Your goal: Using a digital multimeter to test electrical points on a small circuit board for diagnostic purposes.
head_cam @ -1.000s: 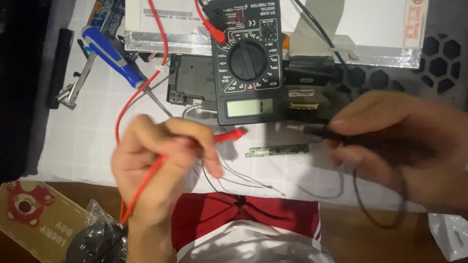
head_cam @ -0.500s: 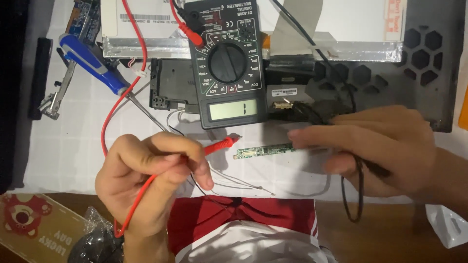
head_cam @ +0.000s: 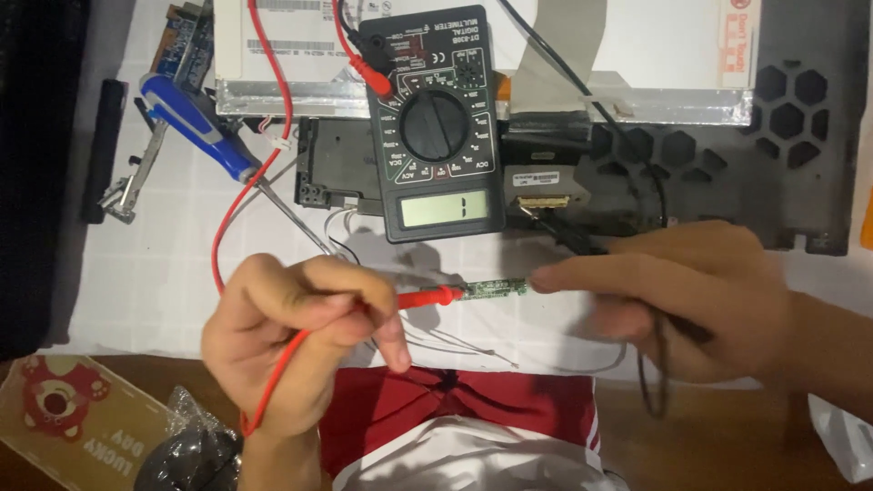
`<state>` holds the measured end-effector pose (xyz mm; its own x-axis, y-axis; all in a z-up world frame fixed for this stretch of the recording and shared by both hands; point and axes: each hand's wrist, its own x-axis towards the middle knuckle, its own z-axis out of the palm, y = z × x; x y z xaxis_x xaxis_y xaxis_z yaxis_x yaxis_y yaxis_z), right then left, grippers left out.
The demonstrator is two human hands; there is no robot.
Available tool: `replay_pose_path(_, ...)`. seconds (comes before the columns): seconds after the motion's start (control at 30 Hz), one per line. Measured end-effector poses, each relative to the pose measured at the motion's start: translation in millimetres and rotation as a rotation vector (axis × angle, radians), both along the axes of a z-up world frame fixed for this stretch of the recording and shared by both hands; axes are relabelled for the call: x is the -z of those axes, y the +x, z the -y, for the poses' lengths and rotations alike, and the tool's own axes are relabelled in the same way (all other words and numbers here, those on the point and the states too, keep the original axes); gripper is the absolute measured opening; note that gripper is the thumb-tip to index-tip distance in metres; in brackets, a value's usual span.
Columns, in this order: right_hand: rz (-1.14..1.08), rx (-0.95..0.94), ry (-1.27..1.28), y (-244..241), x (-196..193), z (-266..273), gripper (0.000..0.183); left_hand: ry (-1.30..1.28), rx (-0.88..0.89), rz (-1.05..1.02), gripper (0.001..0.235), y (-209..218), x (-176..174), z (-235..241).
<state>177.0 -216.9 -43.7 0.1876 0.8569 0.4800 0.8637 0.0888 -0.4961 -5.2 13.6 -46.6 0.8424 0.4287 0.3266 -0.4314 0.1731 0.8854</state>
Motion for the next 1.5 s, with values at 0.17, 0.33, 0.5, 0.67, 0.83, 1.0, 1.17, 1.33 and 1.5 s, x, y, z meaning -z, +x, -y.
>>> replay_pose_path(0.17, -0.233, 0.015, -0.084, -4.8, -20.2, 1.2, 0.054, 0.019, -0.034, -0.05, 0.021, 1.2, 0.9, -0.1)
replay_pose_path(0.33, -0.49, 0.031, -0.146, -6.7, -33.2, -15.0, 0.038, 0.015, -0.024, -0.023, 0.019, -0.1, 5.1, -2.1)
replay_pose_path(0.5, -0.591, 0.146, -0.211, -9.8, -30.5, -9.0, 0.036, -0.001, -0.038, -0.039, 0.019, -0.3, 5.2, -1.8)
replay_pose_path(0.67, -0.428, 0.154, -0.186, -9.9, -24.9, -9.5, 0.028, -0.001, -0.067, -0.076, 0.022, 0.5, 4.3, -2.1)
replay_pose_path(0.83, -0.447, 0.132, -0.212, -10.3, -22.6, -11.4, 0.032, -0.005, -0.061, -0.074, 0.023, 0.7, 3.8, -2.3)
replay_pose_path(1.0, -0.336, 0.076, -0.238, -10.5, -23.7, -17.5, 0.024, -0.006, -0.058, -0.068, 0.022, 1.0, 4.1, -2.6)
replay_pose_path(1.17, -0.214, 0.032, -0.209, -10.1, -17.2, -16.8, 0.019, -0.019, -0.055, -0.055, 0.018, 1.5, 4.7, -3.8)
replay_pose_path(1.33, -0.182, 0.073, -0.21, -11.5, -18.7, -19.0, 0.013, -0.018, -0.047, -0.06, 0.017, 1.3, 4.1, -4.2)
replay_pose_path(1.5, -0.2, 0.087, -0.234, -12.2, -20.2, -19.7, 0.01, -0.031, -0.05, -0.063, 0.019, 1.3, 3.9, -4.5)
